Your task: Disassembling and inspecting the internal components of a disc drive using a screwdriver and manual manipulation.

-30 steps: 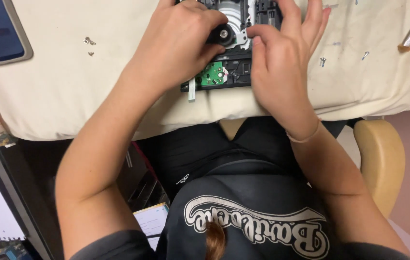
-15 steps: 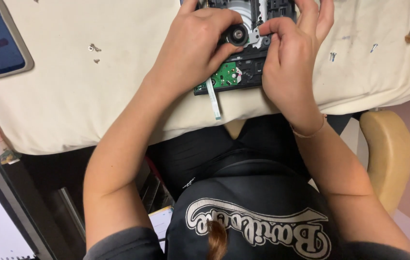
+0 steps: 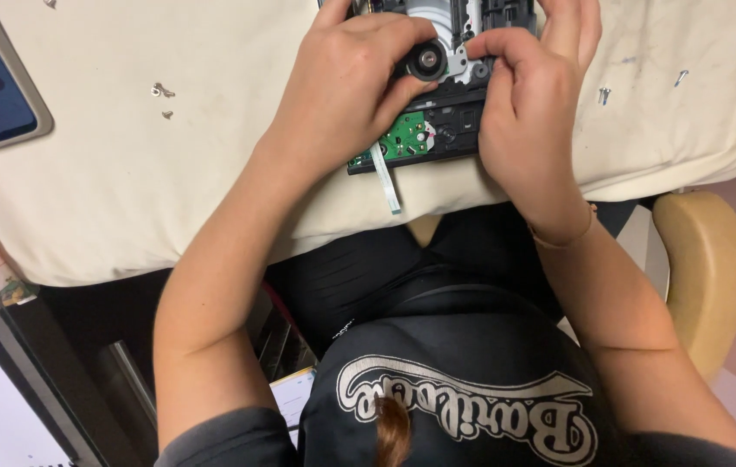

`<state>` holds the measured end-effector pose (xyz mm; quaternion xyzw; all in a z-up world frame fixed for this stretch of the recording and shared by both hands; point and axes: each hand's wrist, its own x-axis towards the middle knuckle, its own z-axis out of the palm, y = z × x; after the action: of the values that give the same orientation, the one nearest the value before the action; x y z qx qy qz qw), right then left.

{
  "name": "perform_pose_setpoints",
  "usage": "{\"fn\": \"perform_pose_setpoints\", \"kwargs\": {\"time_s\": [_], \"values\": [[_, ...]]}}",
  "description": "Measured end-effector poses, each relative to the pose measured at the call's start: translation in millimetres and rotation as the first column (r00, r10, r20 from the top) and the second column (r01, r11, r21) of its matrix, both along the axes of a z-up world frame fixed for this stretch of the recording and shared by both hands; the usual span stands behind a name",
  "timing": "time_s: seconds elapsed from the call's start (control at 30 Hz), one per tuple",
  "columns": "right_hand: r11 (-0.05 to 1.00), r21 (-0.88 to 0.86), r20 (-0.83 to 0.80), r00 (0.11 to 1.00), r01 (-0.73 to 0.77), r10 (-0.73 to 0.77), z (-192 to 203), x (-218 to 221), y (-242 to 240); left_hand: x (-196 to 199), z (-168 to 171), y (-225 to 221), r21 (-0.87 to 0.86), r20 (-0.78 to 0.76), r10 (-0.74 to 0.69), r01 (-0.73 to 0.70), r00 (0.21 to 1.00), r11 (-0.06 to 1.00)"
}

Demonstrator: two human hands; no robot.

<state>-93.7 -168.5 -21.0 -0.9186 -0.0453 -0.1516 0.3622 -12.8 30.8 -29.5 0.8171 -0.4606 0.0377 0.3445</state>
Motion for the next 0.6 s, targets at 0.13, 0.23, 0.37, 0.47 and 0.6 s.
{"fn": "perform_pose_setpoints", "kwargs": {"time_s": [0.13, 0.23, 0.37, 0.47, 0.6], "values": [[0.998, 0.054, 0.059, 0.997, -0.045, 0.042, 14, -3, 2, 9, 13, -2, 0.143, 0.084, 0.025, -0.037, 0.996, 0.989], [0.992, 0.108, 0.153, 0.987, -0.070, 0.053, 20, -1, -2, 15, 18, -5, 0.189, 0.225, 0.042, -0.086, 0.974, 0.978], [0.983, 0.008, 0.058, 0.981, -0.183, 0.183, 25, 8, -19, 18, 17, -3, 0.115, 0.198, -0.019, -0.004, 0.980, 0.993], [0.931, -0.115, -0.051, 0.938, -0.346, 0.342, 25, 24, -36, 18, 17, -3, 0.094, 0.141, -0.038, 0.025, 0.989, 0.995], [0.770, -0.377, -0.218, 0.857, -0.514, 0.466, 35, 40, -48, 16, 22, -3, 0.051, 0.088, -0.059, 0.055, 0.994, 0.997]]}}
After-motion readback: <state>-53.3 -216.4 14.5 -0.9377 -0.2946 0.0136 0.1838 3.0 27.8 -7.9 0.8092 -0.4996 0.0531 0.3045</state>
